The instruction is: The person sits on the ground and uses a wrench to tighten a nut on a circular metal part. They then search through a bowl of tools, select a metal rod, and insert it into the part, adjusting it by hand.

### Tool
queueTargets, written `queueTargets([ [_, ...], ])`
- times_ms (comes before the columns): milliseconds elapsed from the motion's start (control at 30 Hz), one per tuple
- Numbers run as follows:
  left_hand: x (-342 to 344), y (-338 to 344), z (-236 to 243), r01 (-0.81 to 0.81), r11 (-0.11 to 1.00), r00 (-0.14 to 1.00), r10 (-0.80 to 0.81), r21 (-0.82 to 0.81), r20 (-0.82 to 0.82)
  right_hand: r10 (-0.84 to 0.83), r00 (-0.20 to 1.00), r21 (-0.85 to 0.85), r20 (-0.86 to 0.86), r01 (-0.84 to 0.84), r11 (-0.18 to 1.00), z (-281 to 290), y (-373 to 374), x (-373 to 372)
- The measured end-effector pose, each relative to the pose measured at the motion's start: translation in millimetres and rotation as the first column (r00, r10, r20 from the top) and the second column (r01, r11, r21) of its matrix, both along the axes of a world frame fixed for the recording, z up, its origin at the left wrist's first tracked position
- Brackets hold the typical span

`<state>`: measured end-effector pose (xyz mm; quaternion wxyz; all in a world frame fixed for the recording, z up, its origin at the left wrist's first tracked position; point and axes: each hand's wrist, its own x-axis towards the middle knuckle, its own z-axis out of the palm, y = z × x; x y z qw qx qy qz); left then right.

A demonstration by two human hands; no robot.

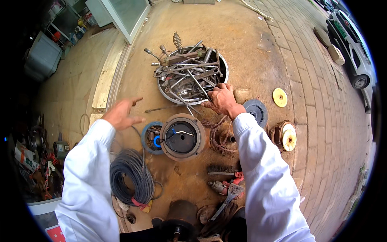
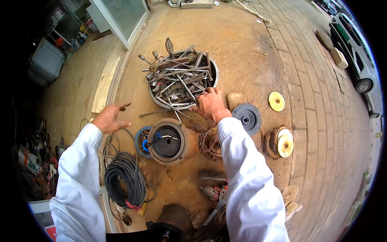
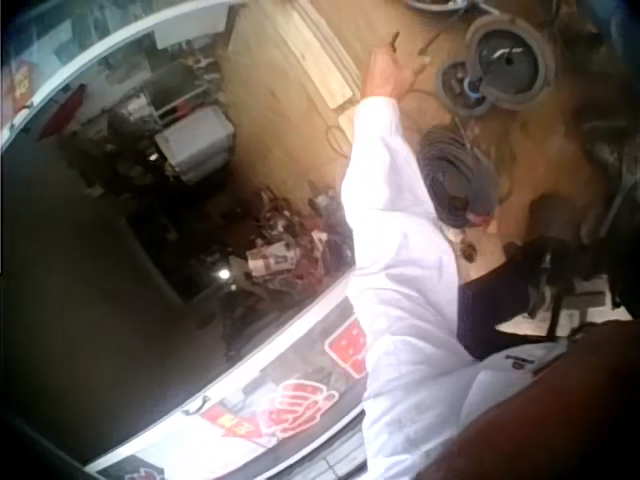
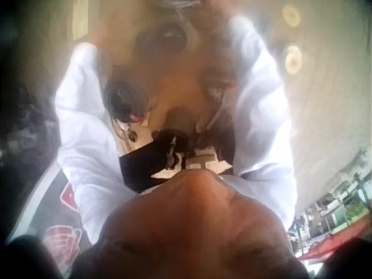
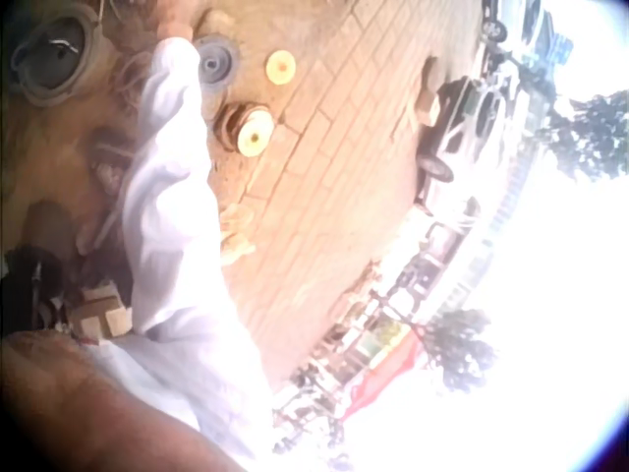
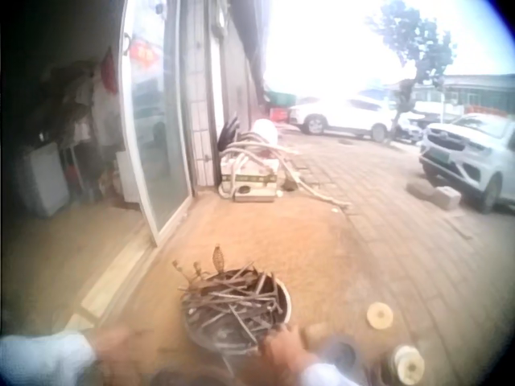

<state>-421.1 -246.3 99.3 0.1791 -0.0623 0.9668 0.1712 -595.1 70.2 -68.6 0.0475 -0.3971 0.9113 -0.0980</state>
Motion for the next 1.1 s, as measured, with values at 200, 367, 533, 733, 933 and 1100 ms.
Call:
queueTargets([
  [200, -143.2, 13.9, -68.4, -0.076, 0.899, 0.963, 0.179, 0.432, -0.202, -0.007, 0.997, -0.014, -0.078, 0.006, 1.000, -15.3, 1.1, -0.3],
  [367, -195.9, 17.0, -104.4, -0.255, 0.880, 0.924, 0.345, 0.401, -0.167, -0.017, 0.997, -0.019, -0.079, 0.015, 1.000, -12.7, 5.3, 0.9],
  [533, -225.0, -13.2, -128.6, -0.254, 0.961, 0.967, 0.250, -0.113, -0.046, -0.004, 0.996, -0.055, -0.084, -0.001, 0.999, -13.5, -0.7, 3.7],
  [733, -211.8, -1.9, -108.4, -0.155, 0.986, 0.988, 0.155, -0.056, 0.007, -0.020, 0.996, -0.034, -0.087, 0.017, 0.999, -12.6, -0.4, 2.8],
  [933, -209.7, -13.0, -122.5, -0.264, 0.925, 0.963, 0.268, 0.272, 0.021, -0.019, 0.995, -0.057, -0.097, 0.014, 0.998, -14.5, -2.3, 4.3],
  [1100, -192.8, 19.9, -120.8, -0.210, 0.934, 0.969, 0.239, 0.289, -0.070, -0.032, 0.993, -0.009, -0.117, 0.031, 0.999, -15.4, 3.6, 0.8],
])
